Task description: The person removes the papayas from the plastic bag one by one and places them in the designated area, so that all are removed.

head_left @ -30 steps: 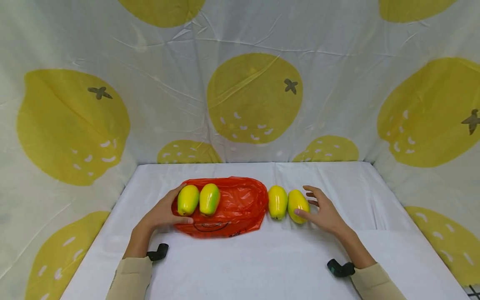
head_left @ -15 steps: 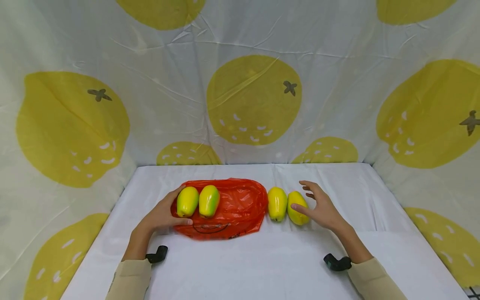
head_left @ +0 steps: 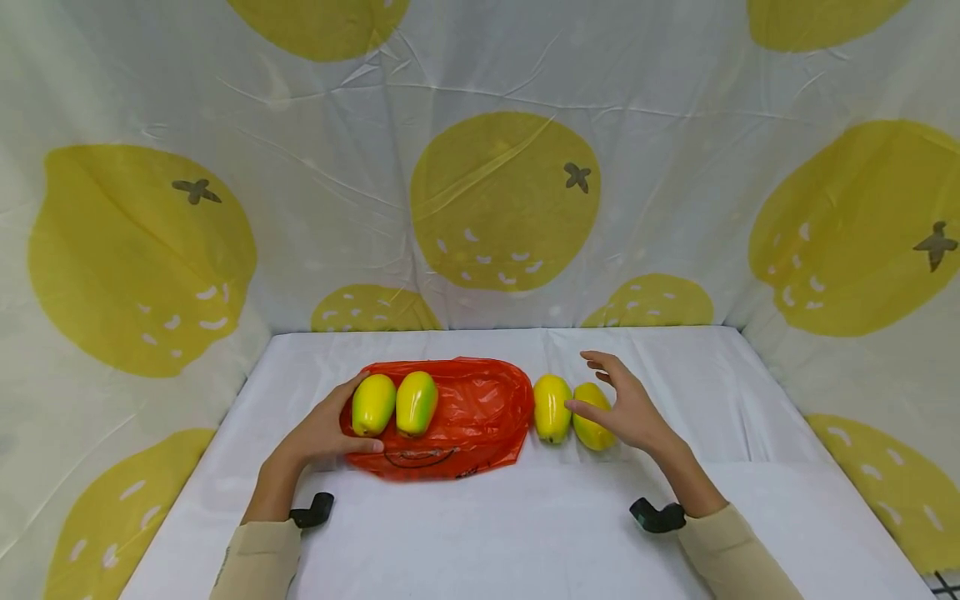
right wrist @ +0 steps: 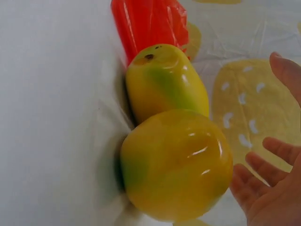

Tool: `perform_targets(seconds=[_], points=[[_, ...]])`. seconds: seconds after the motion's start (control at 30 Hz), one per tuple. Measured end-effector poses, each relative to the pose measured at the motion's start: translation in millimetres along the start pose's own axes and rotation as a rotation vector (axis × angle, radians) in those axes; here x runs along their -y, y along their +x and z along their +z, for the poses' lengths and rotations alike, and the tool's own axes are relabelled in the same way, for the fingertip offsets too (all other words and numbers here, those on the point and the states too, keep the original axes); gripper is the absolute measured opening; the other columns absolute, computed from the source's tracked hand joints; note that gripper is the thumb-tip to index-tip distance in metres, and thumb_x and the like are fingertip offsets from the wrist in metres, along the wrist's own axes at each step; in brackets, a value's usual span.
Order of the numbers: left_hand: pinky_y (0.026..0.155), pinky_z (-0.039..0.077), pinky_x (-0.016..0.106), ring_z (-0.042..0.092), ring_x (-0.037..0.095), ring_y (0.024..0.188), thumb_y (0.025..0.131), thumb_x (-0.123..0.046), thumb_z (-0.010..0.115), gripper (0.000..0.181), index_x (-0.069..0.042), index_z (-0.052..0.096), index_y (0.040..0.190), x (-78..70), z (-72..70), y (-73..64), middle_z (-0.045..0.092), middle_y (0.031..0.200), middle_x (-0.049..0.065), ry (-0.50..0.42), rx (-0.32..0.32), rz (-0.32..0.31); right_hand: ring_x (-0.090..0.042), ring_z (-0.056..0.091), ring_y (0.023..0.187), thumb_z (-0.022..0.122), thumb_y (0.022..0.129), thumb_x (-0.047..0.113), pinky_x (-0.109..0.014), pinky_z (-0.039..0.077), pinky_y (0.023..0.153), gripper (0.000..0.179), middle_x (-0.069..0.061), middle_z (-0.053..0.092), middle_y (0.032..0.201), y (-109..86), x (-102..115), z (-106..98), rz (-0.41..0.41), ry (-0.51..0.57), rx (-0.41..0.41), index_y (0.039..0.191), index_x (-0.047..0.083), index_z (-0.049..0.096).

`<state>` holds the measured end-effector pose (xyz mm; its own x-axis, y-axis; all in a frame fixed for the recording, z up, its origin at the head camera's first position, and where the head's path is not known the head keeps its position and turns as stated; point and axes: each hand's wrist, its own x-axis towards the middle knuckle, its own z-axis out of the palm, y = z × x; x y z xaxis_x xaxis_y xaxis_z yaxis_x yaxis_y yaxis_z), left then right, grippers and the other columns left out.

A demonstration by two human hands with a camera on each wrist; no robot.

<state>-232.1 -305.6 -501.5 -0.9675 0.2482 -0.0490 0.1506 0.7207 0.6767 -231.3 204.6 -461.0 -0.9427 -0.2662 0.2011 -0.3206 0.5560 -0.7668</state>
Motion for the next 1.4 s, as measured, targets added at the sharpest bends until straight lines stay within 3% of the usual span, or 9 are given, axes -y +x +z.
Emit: perform_targets(seconds=[0.37, 0.77, 1.17, 1.4], points=[[0.114, 0.037, 0.07, 0.036, 0.041, 0.146, 0.068, -0.057, 0.091, 0.127, -0.021, 0.018, 0.166, 0.1, 1.1, 0.1, 0.033, 0.164, 0.015, 0.005, 0.0, 0.002, -0.037, 0.045, 0.143, 0.081, 0.084, 0.054, -0.065, 0.043, 0.112, 0.087, -0.004, 0.043, 0.159, 11.0, 21, 14, 0.042, -0.012, 0.022, 0.155, 0.024, 0.04], [0.114, 0.037, 0.07, 0.036, 0.041, 0.146, 0.068, -0.057, 0.091, 0.128, -0.019, 0.018, 0.166, -1.5, 0.9, -0.4, 0.032, 0.163, 0.016, 0.008, 0.006, 0.0, -0.032, 0.048, 0.142, 0.081, 0.085, 0.05, -0.058, 0.045, 0.114, 0.079, 0.0, 0.047, 0.154, 25.0, 43, 33, 0.013, 0.116, 0.065, 0.152, 0.031, 0.042], [0.113, 0.037, 0.071, 0.036, 0.042, 0.146, 0.068, -0.057, 0.091, 0.128, -0.021, 0.016, 0.166, -1.2, -0.3, 0.5, 0.032, 0.164, 0.017, 0.02, 0.008, -0.005, -0.033, 0.05, 0.141, 0.082, 0.082, 0.057, -0.053, 0.053, 0.107, 0.085, -0.001, 0.048, 0.153, 36.5, 64, 60, 0.082, 0.175, 0.136, 0.153, 0.031, 0.041], [0.114, 0.037, 0.071, 0.036, 0.042, 0.146, 0.068, -0.057, 0.091, 0.128, -0.021, 0.016, 0.166, -0.5, -0.6, -0.1, 0.031, 0.164, 0.017, 0.02, 0.008, 0.0, -0.035, 0.048, 0.142, 0.081, 0.083, 0.054, -0.059, 0.051, 0.108, 0.083, -0.006, 0.046, 0.156, 41.2, 72, 79, 0.033, 0.209, 0.17, 0.153, 0.029, 0.042]])
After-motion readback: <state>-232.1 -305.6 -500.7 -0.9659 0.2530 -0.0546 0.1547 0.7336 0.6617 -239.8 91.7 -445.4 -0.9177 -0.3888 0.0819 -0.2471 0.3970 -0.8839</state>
